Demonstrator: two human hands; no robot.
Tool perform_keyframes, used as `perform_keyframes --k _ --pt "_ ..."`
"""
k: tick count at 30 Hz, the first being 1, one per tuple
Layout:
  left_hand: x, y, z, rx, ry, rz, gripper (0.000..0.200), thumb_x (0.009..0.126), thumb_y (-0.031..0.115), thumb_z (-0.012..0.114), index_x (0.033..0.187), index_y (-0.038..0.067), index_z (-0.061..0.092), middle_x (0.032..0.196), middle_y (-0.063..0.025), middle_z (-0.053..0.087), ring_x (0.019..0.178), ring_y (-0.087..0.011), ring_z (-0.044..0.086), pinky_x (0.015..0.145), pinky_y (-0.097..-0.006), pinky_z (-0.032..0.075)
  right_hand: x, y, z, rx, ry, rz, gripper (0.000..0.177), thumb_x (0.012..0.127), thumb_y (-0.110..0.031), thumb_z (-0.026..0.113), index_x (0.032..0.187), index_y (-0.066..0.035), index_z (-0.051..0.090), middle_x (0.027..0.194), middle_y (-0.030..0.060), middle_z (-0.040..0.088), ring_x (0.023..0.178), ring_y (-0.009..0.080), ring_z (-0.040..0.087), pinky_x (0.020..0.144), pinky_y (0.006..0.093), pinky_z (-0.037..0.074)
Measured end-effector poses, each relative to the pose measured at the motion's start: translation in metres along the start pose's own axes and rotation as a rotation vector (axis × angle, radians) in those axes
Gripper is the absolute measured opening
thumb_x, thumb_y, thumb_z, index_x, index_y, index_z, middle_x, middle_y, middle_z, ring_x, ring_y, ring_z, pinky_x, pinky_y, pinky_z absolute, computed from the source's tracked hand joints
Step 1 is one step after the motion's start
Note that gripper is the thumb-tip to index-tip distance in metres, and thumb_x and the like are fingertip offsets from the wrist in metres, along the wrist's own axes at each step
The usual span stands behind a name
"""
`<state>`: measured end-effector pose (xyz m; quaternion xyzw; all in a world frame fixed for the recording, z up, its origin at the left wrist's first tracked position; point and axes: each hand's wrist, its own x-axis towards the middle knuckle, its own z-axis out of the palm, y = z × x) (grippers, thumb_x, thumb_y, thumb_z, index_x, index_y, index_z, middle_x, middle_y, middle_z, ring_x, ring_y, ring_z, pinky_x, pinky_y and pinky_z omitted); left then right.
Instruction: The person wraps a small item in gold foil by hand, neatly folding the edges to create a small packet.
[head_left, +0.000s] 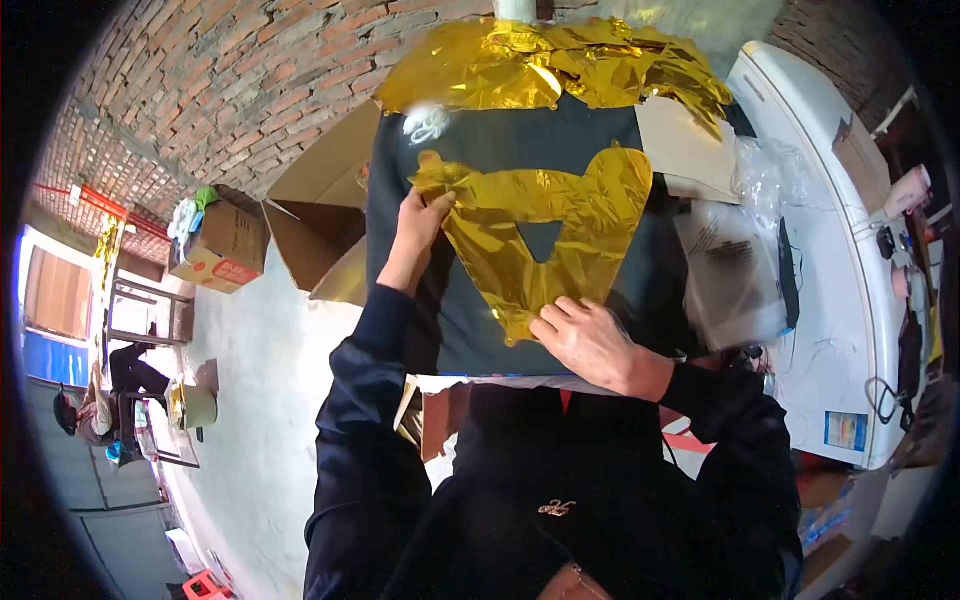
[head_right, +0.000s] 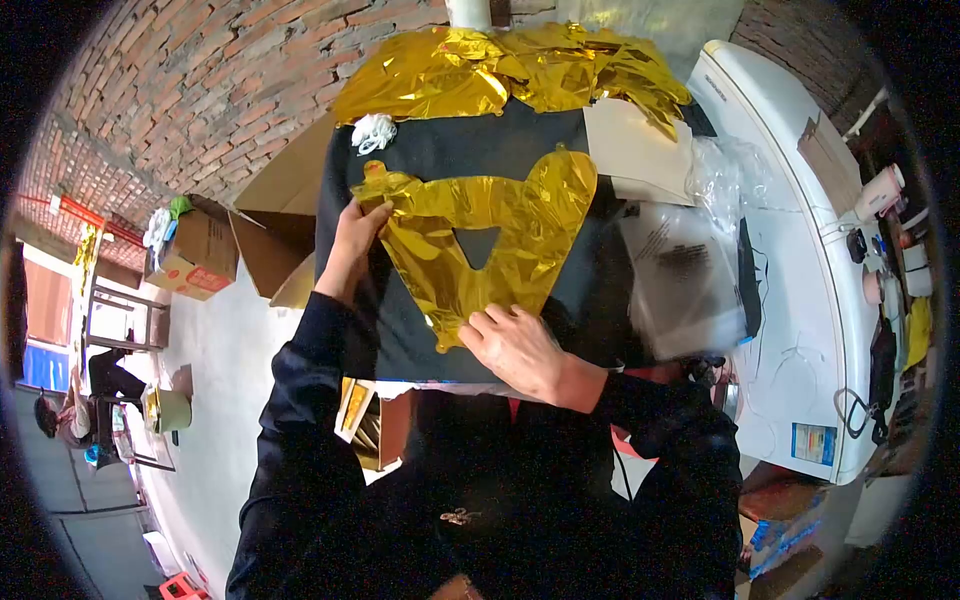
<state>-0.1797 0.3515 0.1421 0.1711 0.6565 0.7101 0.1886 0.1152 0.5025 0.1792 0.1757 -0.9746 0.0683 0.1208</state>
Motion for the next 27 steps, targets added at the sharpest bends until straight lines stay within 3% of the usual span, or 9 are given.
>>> perform_keyframes --k 3,5,7,10,12,13,16,19,27 --pt "0.013 -0.03 -0.021 0.43 0.154 0.037 0.047 0.094 0.015 0.075 0.132 -0.003 0.056 0.113 -0.014 0.074 0.098 -0.0287 0.072 0.09 -0.0384 0.057 -0.005 -0.011 0.004 0.072 -0.039 -0.012 0.024 0.09 -0.024 0.069 0.109 -0.009 0.067 0.106 0.0044 0.061 0.105 0.0221 0.06 0.085 0.0379 0.052" --pt "-0.001 -0.001 -0.018 0.852 0.391 0.459 0.083 0.083 0.024 0.082 0.149 -0.005 0.041 0.133 -0.0298 0.059 0.12 -0.045 0.06 0.105 -0.0477 0.049 -0.007 -0.015 -0.001 0.108 0.014 -0.047 0.029 0.092 -0.029 0.07 0.113 -0.009 0.068 0.108 0.0045 0.062 0.105 0.0231 0.059 0.086 0.0388 0.051" --pt "-0.021 0.025 -0.001 0.993 0.497 0.556 0.084 0.085 0.022 0.083 0.153 -0.004 0.04 0.141 -0.0272 0.055 0.132 -0.0432 0.053 0.111 -0.0468 0.044 -0.012 -0.008 0.003 0.171 0.049 -0.039 0.034 0.094 -0.033 0.07 0.117 -0.008 0.068 0.11 0.0063 0.062 0.105 0.0242 0.058 0.09 0.0392 0.05" --pt "-0.048 0.028 0.024 1.066 0.287 0.968 0.077 0.086 0.021 0.081 0.151 0.001 0.045 0.145 -0.0269 0.051 0.136 -0.0456 0.048 0.114 -0.0509 0.04 -0.009 0.012 -0.002 0.123 0.101 0.042 0.034 0.096 -0.03 0.069 0.12 -0.006 0.067 0.116 0.0104 0.062 0.11 0.0268 0.058 0.096 0.0396 0.048" --pt "-0.084 0.02 0.056 1.164 0.058 0.787 0.071 0.087 0.028 0.079 0.15 0.01 0.051 0.156 -0.0225 0.043 0.147 -0.0468 0.036 0.119 -0.0584 0.031 -0.002 0.028 0.005 0.044 0.108 0.105 0.046 0.096 -0.03 0.068 0.132 -0.002 0.06 0.134 0.0163 0.058 0.127 0.0308 0.053 0.105 0.0444 0.044" --pt "-0.097 0.013 0.066 1.25 -0.077 0.743 0.065 0.094 0.037 0.072 0.151 0.015 0.051 0.16 -0.0219 0.039 0.151 -0.0467 0.029 0.119 -0.0649 0.024 0.001 0.031 0.009 0.021 0.096 0.144 0.054 0.096 -0.031 0.068 0.138 0.0 0.056 0.142 0.0192 0.055 0.135 0.0327 0.049 0.111 0.0467 0.041" --pt "-0.119 -0.02 0.078 1.388 -0.154 0.7 0.064 0.101 0.052 0.056 0.155 0.019 0.049 0.163 -0.0217 0.034 0.153 -0.0484 0.025 0.12 -0.0688 0.019 0.003 0.032 0.022 -0.019 0.027 0.2 0.07 0.097 -0.039 0.066 0.149 0.004 0.045 0.154 0.0235 0.046 0.148 0.0364 0.038 0.123 0.0503 0.03" --pt "-0.129 -0.021 0.083 1.43 -0.177 0.645 0.068 0.103 0.06 0.048 0.158 0.02 0.046 0.165 -0.0214 0.032 0.153 -0.049 0.024 0.12 -0.0699 0.017 -0.001 0.045 0.032 0.005 -0.026 0.2 0.082 0.099 -0.046 0.063 0.156 0.005 0.036 0.16 0.0253 0.038 0.154 0.0385 0.029 0.128 0.0512 0.02" --pt "-0.131 -0.011 0.086 1.444 -0.201 0.592 0.073 0.101 0.067 0.045 0.158 0.022 0.046 0.165 -0.0225 0.032 0.153 -0.0495 0.024 0.12 -0.0713 0.015 0.018 0.161 0.054 -0.167 0.206 0.328 0.084 0.1 -0.054 0.059 0.15 0.01 0.041 0.157 0.0324 0.041 0.15 0.0461 0.035 0.124 0.0553 0.026"
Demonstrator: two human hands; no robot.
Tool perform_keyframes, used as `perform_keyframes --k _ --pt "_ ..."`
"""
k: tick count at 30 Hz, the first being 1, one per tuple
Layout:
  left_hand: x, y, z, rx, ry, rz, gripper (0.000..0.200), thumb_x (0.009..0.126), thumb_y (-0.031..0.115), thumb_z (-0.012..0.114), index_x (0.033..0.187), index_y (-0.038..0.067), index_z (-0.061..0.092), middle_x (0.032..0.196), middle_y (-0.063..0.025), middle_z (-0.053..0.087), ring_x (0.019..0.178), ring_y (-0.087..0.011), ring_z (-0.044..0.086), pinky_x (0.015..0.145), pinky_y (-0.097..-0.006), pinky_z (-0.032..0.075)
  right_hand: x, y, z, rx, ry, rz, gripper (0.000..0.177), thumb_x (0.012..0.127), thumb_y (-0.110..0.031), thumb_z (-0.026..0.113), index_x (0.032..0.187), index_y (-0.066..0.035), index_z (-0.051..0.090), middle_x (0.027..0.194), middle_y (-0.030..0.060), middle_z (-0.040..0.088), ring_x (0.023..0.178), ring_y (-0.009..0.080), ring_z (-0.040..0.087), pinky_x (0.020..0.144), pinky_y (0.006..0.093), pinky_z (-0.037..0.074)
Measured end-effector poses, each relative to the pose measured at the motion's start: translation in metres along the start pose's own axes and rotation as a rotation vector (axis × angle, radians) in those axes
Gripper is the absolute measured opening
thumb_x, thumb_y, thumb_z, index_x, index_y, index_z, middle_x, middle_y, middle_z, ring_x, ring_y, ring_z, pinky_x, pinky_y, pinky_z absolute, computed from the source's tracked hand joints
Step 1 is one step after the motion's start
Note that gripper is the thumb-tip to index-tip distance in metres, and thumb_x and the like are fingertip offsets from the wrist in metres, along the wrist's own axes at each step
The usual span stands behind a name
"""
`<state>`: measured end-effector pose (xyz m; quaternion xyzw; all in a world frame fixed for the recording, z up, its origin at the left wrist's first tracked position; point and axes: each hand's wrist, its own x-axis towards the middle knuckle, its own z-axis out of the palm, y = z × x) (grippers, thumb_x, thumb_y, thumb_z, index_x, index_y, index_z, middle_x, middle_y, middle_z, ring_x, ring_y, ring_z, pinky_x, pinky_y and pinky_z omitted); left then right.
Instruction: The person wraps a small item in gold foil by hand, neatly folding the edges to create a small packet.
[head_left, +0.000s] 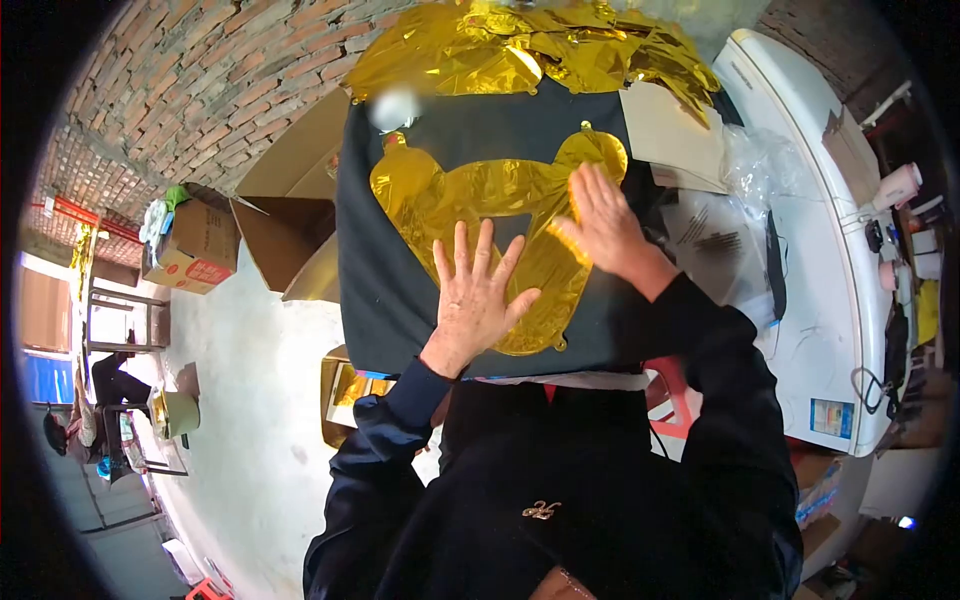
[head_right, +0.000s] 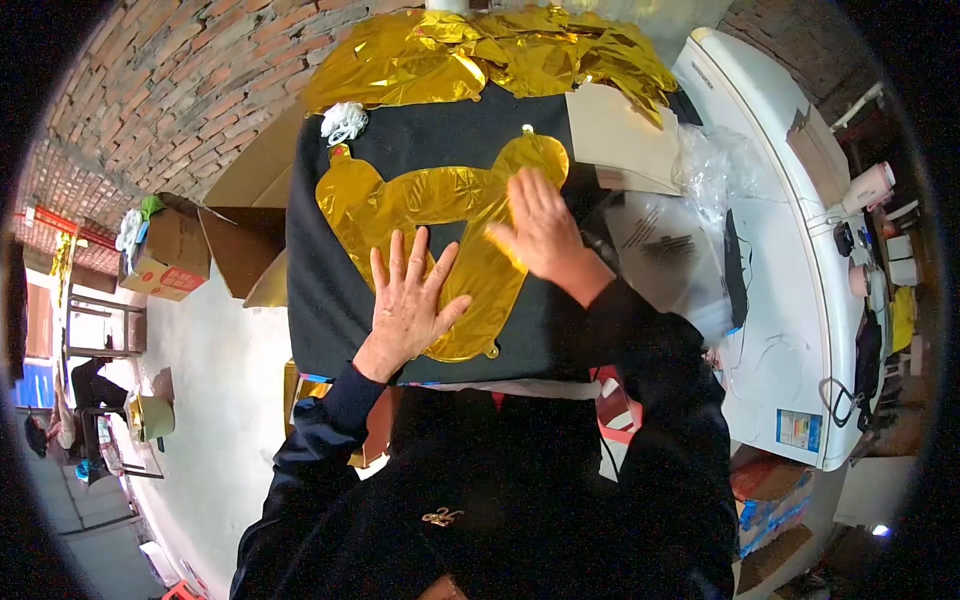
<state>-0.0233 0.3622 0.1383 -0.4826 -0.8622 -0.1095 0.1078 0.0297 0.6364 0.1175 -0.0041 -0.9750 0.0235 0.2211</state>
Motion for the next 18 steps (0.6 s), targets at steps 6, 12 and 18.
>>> perform_keyframes --k 6,12,18 --pt "-0.001 -0.001 -0.001 -0.011 0.021 -0.005 0.073 0.098 0.069 0.05 0.156 0.025 0.048 0.165 -0.0227 0.032 0.153 -0.0499 0.024 0.12 -0.0719 0.015 0.047 0.018 0.027 -0.081 -0.151 0.308 0.083 0.101 -0.056 0.055 0.154 0.005 0.034 0.161 0.0284 0.034 0.153 0.0422 0.026 0.127 0.0507 0.02" --pt "-0.001 -0.002 0.002 -0.037 0.039 -0.009 0.077 0.095 0.072 0.05 0.157 0.027 0.048 0.164 -0.0227 0.033 0.151 -0.0506 0.025 0.119 -0.0727 0.017 0.086 -0.04 -0.005 -0.167 -0.153 0.013 0.062 0.105 -0.038 0.053 0.154 -0.002 0.046 0.164 0.0196 0.037 0.155 0.0351 0.029 0.126 0.0514 0.023" --pt "-0.003 -0.002 0.008 -0.075 -0.117 -0.051 0.079 0.097 0.075 0.045 0.155 0.022 0.051 0.16 -0.0212 0.039 0.152 -0.0446 0.027 0.121 -0.0729 0.01 0.1 -0.116 0.011 0.369 -0.468 -0.454 0.062 0.11 -0.049 0.03 0.161 -0.015 0.039 0.173 0.007 0.026 0.161 0.0262 0.016 0.131 0.0511 0.007"
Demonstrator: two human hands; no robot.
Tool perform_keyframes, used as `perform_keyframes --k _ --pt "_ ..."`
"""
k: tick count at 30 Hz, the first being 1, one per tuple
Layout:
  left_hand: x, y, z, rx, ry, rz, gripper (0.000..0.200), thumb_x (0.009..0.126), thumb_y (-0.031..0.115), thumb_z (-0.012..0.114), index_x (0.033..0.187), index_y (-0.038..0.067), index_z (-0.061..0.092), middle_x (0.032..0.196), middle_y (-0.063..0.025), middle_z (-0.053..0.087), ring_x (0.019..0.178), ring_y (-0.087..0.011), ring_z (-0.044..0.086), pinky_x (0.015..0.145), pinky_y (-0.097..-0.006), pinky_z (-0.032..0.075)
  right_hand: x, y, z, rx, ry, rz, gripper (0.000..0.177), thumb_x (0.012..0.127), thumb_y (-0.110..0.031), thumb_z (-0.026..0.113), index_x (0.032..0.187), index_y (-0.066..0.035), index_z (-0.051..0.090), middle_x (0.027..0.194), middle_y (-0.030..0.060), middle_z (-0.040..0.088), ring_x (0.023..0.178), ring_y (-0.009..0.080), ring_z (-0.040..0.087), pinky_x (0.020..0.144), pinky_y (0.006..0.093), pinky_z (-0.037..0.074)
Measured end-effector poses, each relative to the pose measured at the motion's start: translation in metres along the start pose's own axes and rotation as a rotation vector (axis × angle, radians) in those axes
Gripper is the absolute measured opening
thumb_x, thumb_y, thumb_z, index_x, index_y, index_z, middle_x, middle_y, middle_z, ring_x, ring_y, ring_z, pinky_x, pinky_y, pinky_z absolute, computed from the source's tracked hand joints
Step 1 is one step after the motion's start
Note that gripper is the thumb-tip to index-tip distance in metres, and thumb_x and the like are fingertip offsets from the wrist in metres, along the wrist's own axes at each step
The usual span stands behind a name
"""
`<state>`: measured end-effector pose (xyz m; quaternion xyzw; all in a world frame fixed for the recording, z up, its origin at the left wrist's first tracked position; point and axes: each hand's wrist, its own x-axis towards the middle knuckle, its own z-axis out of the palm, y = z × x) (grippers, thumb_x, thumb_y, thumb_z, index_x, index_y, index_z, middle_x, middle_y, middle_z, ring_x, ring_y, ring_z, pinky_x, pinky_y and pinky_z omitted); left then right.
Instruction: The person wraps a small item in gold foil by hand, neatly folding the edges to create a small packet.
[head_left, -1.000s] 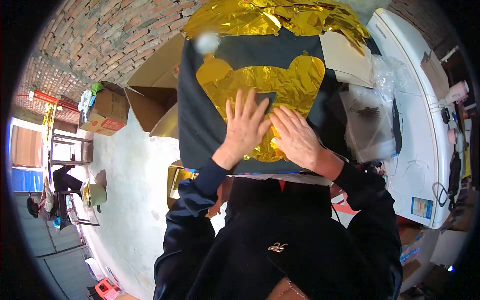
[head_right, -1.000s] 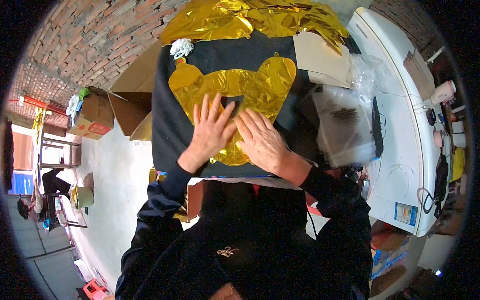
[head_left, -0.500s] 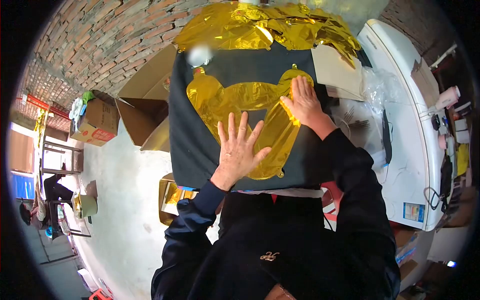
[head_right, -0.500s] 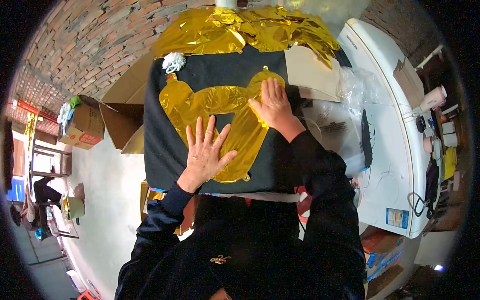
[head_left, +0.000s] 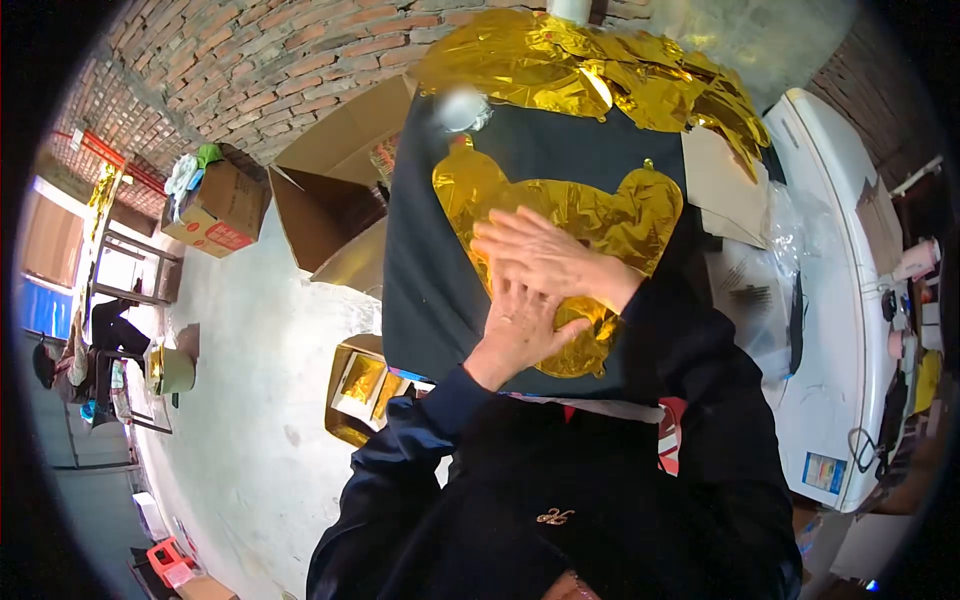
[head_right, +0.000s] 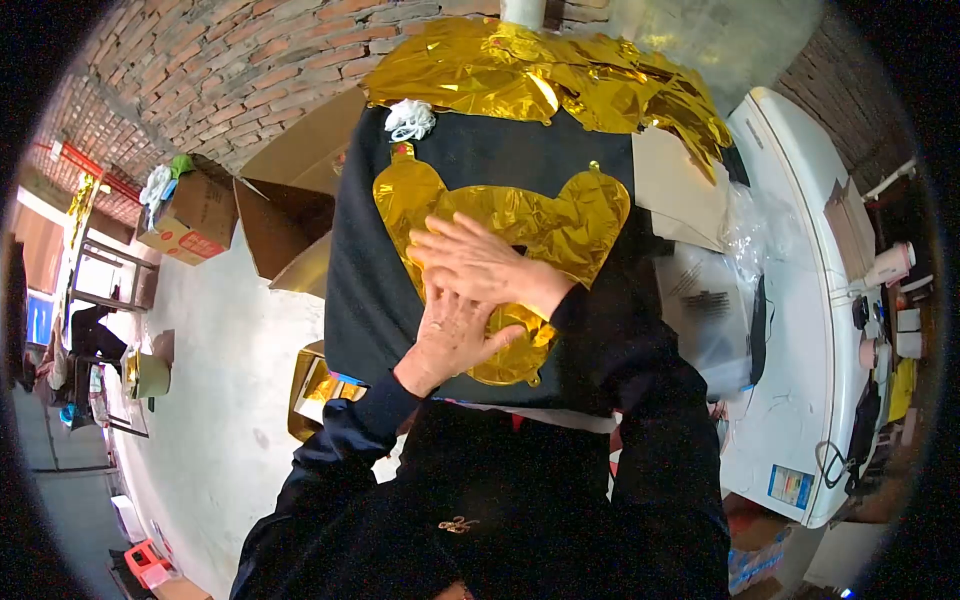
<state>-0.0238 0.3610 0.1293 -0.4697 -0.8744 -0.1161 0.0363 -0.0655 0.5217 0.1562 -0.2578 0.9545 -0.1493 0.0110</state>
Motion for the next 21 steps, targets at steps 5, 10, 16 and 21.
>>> perform_keyframes --k 5,10,16,21 --pt "0.003 0.001 -0.012 0.006 0.118 0.045 0.077 0.096 0.074 0.047 0.153 0.023 0.053 0.156 -0.0222 0.043 0.15 -0.0453 0.029 0.12 -0.0726 0.012 0.043 0.021 0.011 -0.015 -0.02 -0.044 0.062 0.11 -0.052 0.035 0.164 -0.022 0.034 0.172 0.0037 0.028 0.161 0.0254 0.014 0.131 0.0506 0.004" --pt "0.005 0.001 -0.011 -0.011 0.063 0.007 0.077 0.095 0.074 0.048 0.157 0.029 0.049 0.163 -0.0214 0.034 0.153 -0.0508 0.02 0.12 -0.0733 0.013 0.086 0.047 0.024 -0.147 0.094 -0.054 0.064 0.108 -0.052 0.039 0.164 -0.02 0.034 0.172 0.004 0.027 0.161 0.0247 0.015 0.13 0.053 0.005" --pt "0.003 0.002 -0.014 -0.031 0.052 0.008 0.073 0.092 0.07 0.054 0.144 0.019 0.064 0.161 -0.0242 0.038 0.154 -0.0509 0.021 0.121 -0.0728 0.011 0.122 0.051 0.021 -0.17 0.198 0.041 0.064 0.107 -0.049 0.044 0.16 -0.014 0.04 0.169 0.0087 0.033 0.159 0.0274 0.022 0.128 0.0542 0.014" --pt "0.004 0.003 -0.007 -0.024 0.171 0.031 0.072 0.094 0.069 0.055 0.147 0.022 0.06 0.159 -0.0232 0.04 0.151 -0.0516 0.025 0.12 -0.0725 0.012 0.06 0.029 -0.001 -0.116 0.333 0.069 0.062 0.105 -0.044 0.052 0.156 -0.011 0.045 0.166 0.0131 0.036 0.157 0.0309 0.025 0.126 0.0567 0.018"
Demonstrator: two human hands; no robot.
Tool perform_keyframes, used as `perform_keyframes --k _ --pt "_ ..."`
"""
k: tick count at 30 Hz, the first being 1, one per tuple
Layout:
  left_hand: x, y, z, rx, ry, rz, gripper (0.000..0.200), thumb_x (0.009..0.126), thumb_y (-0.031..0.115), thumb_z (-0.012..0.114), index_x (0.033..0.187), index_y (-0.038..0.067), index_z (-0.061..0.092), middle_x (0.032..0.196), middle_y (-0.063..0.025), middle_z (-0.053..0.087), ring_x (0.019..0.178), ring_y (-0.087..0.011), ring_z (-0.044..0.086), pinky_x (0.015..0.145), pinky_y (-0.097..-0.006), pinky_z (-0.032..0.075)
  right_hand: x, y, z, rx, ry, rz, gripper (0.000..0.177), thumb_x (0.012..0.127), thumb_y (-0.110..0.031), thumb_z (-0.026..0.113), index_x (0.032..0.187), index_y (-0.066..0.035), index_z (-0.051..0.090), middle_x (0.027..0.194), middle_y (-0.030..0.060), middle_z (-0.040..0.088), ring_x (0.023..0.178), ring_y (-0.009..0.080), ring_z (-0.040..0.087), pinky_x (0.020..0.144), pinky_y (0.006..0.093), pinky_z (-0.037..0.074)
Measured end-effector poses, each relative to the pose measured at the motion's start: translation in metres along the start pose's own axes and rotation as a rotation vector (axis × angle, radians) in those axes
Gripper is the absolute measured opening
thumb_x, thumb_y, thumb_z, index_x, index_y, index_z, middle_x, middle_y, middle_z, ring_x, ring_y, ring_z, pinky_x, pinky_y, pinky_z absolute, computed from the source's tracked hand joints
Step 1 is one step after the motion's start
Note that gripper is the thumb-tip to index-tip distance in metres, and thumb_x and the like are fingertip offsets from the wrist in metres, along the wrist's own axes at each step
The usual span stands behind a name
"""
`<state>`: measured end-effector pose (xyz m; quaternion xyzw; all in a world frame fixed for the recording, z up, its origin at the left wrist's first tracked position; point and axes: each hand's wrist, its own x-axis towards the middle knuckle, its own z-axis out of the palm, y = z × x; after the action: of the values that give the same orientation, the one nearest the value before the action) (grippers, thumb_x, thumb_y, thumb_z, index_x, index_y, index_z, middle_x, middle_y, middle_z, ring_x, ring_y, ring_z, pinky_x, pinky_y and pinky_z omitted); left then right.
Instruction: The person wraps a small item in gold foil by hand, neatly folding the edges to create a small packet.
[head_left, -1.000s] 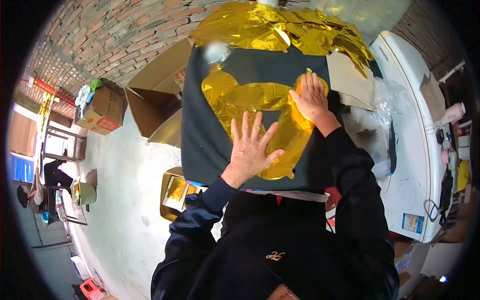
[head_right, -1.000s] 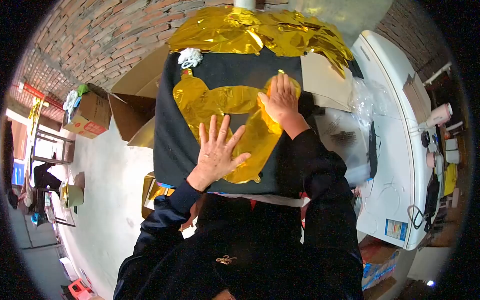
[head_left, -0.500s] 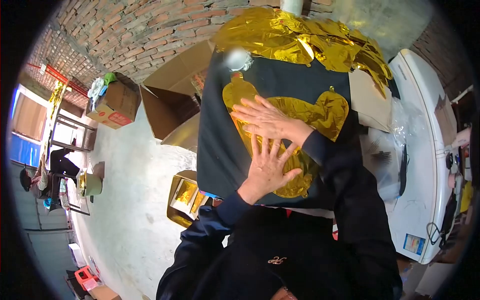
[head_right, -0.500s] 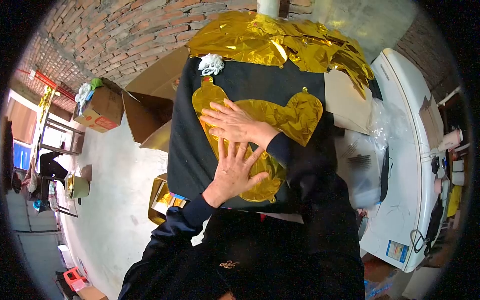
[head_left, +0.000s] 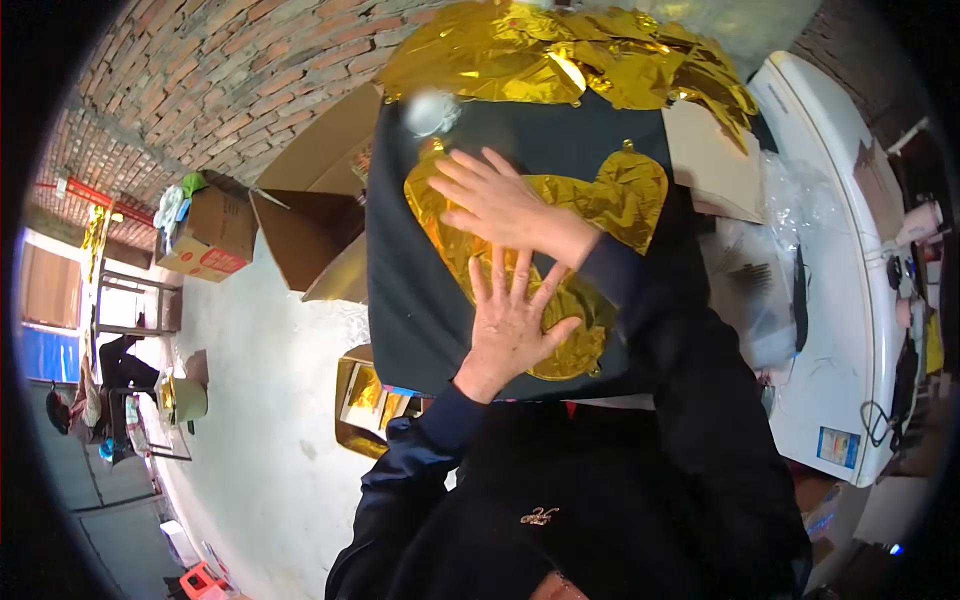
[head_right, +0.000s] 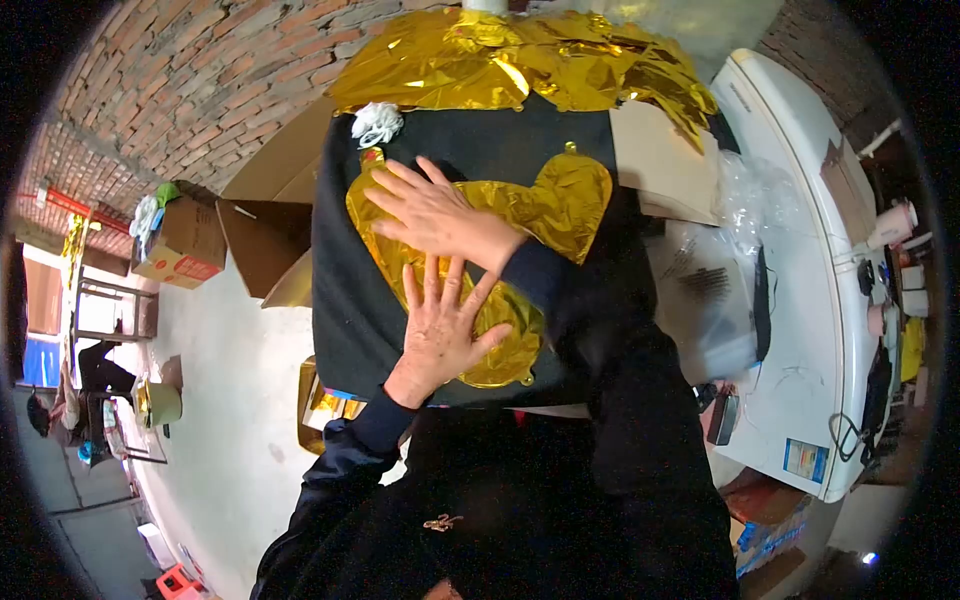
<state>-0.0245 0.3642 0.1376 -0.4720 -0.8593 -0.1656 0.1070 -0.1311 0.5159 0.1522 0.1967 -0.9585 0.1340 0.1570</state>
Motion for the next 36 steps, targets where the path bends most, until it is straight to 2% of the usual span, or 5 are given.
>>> perform_keyframes --k 9,21,27,30,36 --pt "0.002 0.002 -0.008 0.029 -0.086 -0.016 0.084 0.095 0.067 0.057 0.16 0.017 0.043 0.165 -0.0236 0.033 0.154 -0.0506 0.022 0.12 -0.0722 0.013 -0.161 0.02 -0.04 -0.031 0.045 0.38 0.064 0.106 -0.044 0.051 0.157 -0.006 0.042 0.167 0.0176 0.032 0.158 0.0359 0.021 0.127 0.0528 0.017" --pt "0.033 -0.015 -0.054 -0.212 0.047 0.015 0.076 0.093 0.036 0.075 0.156 0.006 0.044 0.16 -0.0207 0.042 0.154 -0.039 0.031 0.123 -0.0593 0.022 -0.076 -0.019 -0.159 1.478 0.471 0.234 0.064 0.115 -0.045 0.033 0.152 0.005 0.046 0.157 0.018 0.049 0.15 0.0256 0.041 0.125 0.0446 0.03" --pt "0.051 0.026 -0.064 -1.8 -0.415 -0.128 0.072 0.096 0.006 0.069 0.159 0.003 0.034 0.157 -0.0137 0.047 0.147 -0.0249 0.043 0.115 -0.0401 0.042 -0.034 -0.051 -0.157 1.684 0.481 0.098 0.064 0.111 -0.052 0.04 0.144 0.001 0.055 0.148 0.018 0.057 0.144 0.0241 0.049 0.122 0.0438 0.034" --pt "0.039 0.026 -0.03 -1.59 -0.655 -0.284 0.058 0.098 0.003 0.065 0.152 0.002 0.045 0.141 -0.009 0.062 0.131 -0.0231 0.058 0.111 -0.0366 0.046 -0.017 -0.08 -0.155 1.852 0.508 0.059 0.058 0.11 -0.049 0.044 0.136 0.0 0.061 0.137 0.0157 0.065 0.131 0.0243 0.059 0.112 0.0428 0.045" --pt "0.005 -0.005 -0.014 -1.644 -0.233 -0.295 0.036 0.101 0.018 0.064 0.133 0.003 0.057 0.117 -0.0046 0.063 0.117 -0.0174 0.059 0.102 -0.0305 0.046 -0.049 -0.14 -0.143 1.757 0.129 -0.002 0.036 0.108 -0.036 0.058 0.117 -0.004 0.072 0.094 0.005 0.074 0.089 0.0114 0.068 0.079 0.0305 0.055"
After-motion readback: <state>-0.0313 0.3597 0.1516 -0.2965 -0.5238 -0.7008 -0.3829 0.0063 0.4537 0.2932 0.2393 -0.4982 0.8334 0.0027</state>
